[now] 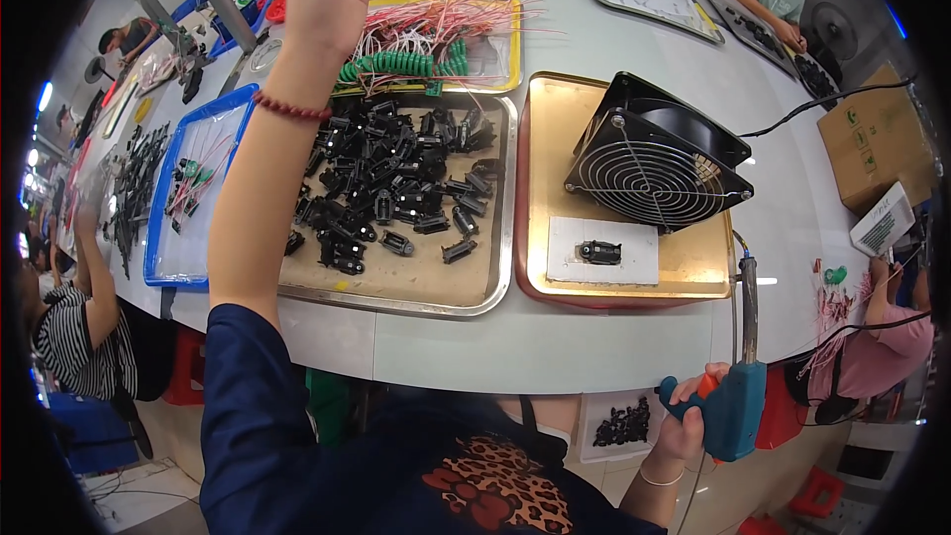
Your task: The person solders circuit board wires to electronic components resting on a fixture using a handheld soldering tool, repeatedly picking up wired boards from a tray, positioning the wires against the components, and soldering them.
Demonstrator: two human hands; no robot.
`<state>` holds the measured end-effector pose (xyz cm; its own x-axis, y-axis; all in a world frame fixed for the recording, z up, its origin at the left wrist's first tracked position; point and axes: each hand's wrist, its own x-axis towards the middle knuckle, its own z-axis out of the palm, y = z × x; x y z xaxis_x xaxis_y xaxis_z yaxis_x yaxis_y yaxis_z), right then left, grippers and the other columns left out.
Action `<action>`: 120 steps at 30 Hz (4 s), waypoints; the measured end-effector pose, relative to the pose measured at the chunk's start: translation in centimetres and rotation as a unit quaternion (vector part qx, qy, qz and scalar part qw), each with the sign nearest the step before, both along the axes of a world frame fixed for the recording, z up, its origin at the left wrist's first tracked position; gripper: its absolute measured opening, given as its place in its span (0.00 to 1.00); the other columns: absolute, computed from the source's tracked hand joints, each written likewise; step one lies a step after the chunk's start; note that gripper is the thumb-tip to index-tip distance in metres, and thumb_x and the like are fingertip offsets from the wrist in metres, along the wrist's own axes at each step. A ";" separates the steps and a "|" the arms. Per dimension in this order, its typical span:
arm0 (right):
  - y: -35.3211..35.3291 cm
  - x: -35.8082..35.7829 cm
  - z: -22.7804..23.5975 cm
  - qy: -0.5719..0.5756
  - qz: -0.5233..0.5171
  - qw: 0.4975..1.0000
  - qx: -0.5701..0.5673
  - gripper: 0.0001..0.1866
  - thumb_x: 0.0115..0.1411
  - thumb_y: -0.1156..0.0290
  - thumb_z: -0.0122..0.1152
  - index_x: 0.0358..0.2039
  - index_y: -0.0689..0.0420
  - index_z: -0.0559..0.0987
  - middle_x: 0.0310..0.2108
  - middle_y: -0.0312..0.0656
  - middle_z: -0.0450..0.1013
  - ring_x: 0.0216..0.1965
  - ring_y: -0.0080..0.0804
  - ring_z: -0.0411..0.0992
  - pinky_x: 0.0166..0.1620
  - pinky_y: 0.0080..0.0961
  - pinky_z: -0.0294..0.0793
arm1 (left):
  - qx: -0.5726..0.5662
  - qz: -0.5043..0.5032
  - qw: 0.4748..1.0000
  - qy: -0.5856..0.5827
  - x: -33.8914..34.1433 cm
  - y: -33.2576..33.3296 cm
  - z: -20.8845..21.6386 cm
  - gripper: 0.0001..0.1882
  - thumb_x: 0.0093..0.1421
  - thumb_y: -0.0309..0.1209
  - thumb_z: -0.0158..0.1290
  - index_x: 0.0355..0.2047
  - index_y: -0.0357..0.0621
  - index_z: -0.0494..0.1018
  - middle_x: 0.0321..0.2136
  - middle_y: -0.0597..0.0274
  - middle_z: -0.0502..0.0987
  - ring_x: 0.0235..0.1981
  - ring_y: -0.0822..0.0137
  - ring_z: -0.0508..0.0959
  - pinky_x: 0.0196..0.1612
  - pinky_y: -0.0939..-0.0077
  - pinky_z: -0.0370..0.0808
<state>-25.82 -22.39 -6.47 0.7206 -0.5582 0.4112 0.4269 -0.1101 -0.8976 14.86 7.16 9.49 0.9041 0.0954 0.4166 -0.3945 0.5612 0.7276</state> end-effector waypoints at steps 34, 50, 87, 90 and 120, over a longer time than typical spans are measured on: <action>-0.3 0.0 -0.3 -0.005 0.011 1.000 -0.008 0.34 0.53 0.66 0.62 0.56 0.69 0.62 0.50 0.48 0.61 0.30 0.25 0.64 0.30 0.19 0.66 | 0.473 -0.069 0.875 0.075 -10.2 9.5 -8.6 0.03 0.59 0.27 0.50 0.31 0.41 0.69 0.25 0.65 0.77 0.31 0.80 0.74 0.31 0.84 0.66; -0.1 0.2 0.0 -0.003 0.005 1.000 -0.002 0.34 0.53 0.66 0.62 0.55 0.71 0.62 0.50 0.48 0.60 0.30 0.25 0.65 0.29 0.20 0.66 | 0.646 0.003 0.762 -0.046 6.9 1.0 -6.0 0.21 0.62 0.44 0.49 0.43 0.39 0.78 0.33 0.58 0.81 0.35 0.70 0.78 0.43 0.75 0.72; 0.3 1.0 1.1 0.120 0.009 0.990 -0.072 0.24 0.53 0.65 0.67 0.47 0.65 0.75 0.35 0.42 0.71 0.33 0.35 0.69 0.38 0.31 0.69 | 0.610 -0.178 0.772 -0.016 17.2 9.0 -10.7 0.17 0.62 0.30 0.53 0.51 0.38 0.74 0.45 0.63 0.79 0.48 0.72 0.76 0.53 0.79 0.68; 0.6 0.2 0.9 0.142 0.002 0.990 -0.017 0.25 0.51 0.64 0.68 0.47 0.65 0.75 0.34 0.41 0.72 0.32 0.34 0.69 0.37 0.32 0.69 | 0.595 -0.125 0.793 -0.048 20.6 10.8 -12.0 0.17 0.64 0.32 0.53 0.51 0.39 0.74 0.45 0.64 0.79 0.47 0.74 0.75 0.50 0.81 0.68; 0.4 0.6 0.3 0.015 0.012 1.000 -0.025 0.34 0.54 0.66 0.63 0.57 0.69 0.60 0.50 0.49 0.63 0.32 0.23 0.65 0.31 0.18 0.67 | 0.364 -0.155 0.916 0.061 7.0 4.7 -8.4 0.18 0.67 0.32 0.50 0.55 0.41 0.71 0.45 0.60 0.79 0.46 0.71 0.79 0.51 0.78 0.75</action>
<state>-25.21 -22.00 -6.18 0.7464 -0.5197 0.4157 0.4031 -0.1441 -0.9038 21.83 11.90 1.10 0.8850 -0.4364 0.1621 -0.1896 -0.0198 0.9817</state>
